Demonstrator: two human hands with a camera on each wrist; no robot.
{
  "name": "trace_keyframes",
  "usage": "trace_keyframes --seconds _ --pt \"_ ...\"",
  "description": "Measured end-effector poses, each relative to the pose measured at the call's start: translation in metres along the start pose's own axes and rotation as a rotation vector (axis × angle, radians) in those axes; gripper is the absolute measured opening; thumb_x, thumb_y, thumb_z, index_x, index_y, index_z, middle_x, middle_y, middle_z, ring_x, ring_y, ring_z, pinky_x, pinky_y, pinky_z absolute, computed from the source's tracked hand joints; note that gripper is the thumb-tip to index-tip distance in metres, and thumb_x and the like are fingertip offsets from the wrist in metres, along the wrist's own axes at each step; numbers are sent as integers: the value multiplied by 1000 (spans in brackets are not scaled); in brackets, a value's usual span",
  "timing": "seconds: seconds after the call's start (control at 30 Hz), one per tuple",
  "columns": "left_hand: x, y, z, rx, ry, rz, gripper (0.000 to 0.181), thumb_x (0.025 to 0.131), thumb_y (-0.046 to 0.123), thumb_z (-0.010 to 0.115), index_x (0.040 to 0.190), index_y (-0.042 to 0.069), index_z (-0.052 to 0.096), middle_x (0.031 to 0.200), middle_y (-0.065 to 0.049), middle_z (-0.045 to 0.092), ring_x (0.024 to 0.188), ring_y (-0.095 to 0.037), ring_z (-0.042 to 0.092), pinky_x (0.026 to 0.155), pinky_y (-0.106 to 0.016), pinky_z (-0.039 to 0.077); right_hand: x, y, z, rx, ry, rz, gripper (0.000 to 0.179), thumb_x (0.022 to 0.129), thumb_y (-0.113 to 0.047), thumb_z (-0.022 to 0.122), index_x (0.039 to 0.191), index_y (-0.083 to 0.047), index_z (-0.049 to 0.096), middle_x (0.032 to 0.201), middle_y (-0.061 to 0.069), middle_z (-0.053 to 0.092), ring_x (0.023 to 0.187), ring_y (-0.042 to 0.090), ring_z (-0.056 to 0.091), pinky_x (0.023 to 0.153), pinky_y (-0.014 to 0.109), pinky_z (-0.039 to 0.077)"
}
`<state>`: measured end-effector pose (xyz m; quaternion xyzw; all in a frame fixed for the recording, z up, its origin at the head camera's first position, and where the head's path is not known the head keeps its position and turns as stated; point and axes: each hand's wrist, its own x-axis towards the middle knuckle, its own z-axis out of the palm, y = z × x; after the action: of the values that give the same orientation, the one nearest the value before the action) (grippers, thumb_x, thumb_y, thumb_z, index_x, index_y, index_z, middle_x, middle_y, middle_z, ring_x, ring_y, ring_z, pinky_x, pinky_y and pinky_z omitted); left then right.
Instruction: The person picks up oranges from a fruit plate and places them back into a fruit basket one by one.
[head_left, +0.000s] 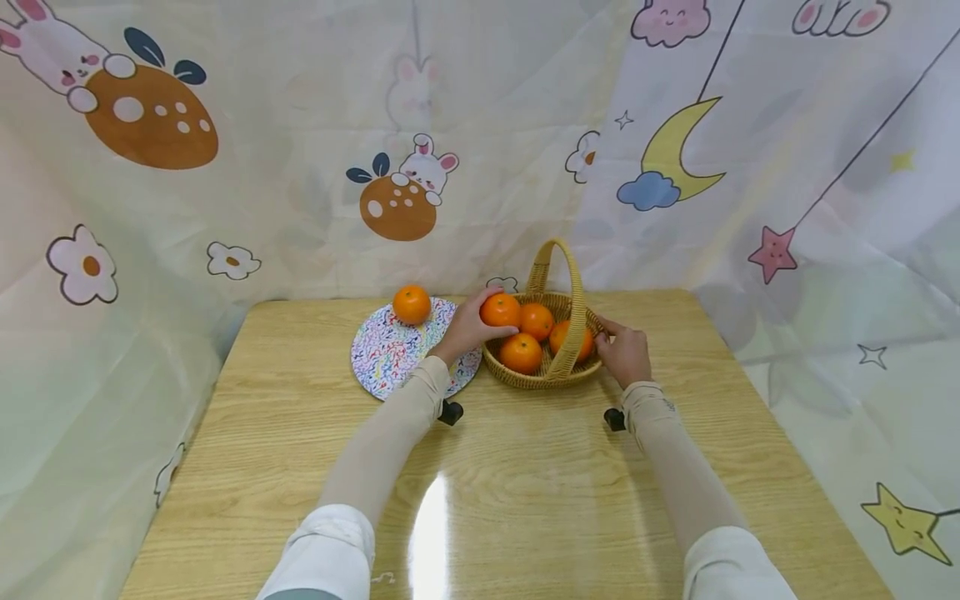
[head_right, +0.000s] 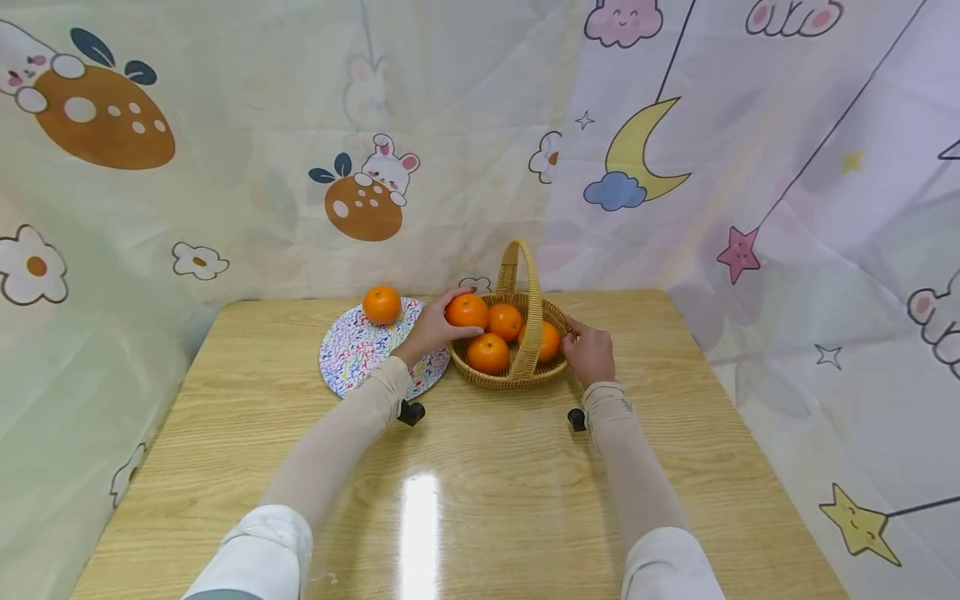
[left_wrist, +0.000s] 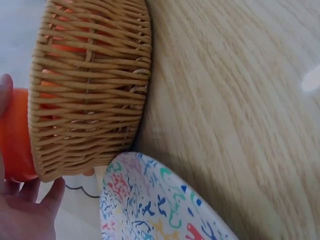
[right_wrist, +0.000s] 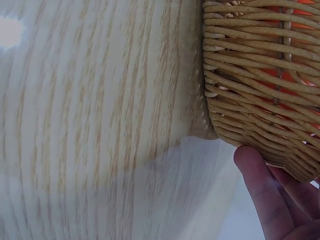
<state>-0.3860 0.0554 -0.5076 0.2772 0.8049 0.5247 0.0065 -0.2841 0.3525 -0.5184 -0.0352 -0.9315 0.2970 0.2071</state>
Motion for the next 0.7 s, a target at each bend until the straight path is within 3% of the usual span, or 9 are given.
trace_keyframes --seconds 0.27,0.5,0.7 --pt "2 -8 5 5 -8 14 80 72 40 86 142 23 50 146 -8 46 119 -24 54 99 -45 44 0 -1 1 9 -5 -8 39 94 -6 55 132 -7 62 38 1 44 30 15 27 31 30 30" --pt "3 -4 4 56 -21 22 81 73 43 85 143 23 49 150 -1 41 126 -23 48 102 -44 42 1 1 2 -9 23 -18 38 93 -6 56 130 -7 63 38 2 42 30 15 25 31 30 29" --pt "5 -5 8 143 -90 65 77 75 37 84 142 17 51 150 -8 39 130 -26 43 103 -45 41 0 3 2 -6 1 -5 37 96 -10 54 133 -9 61 38 3 42 30 15 26 32 29 30"
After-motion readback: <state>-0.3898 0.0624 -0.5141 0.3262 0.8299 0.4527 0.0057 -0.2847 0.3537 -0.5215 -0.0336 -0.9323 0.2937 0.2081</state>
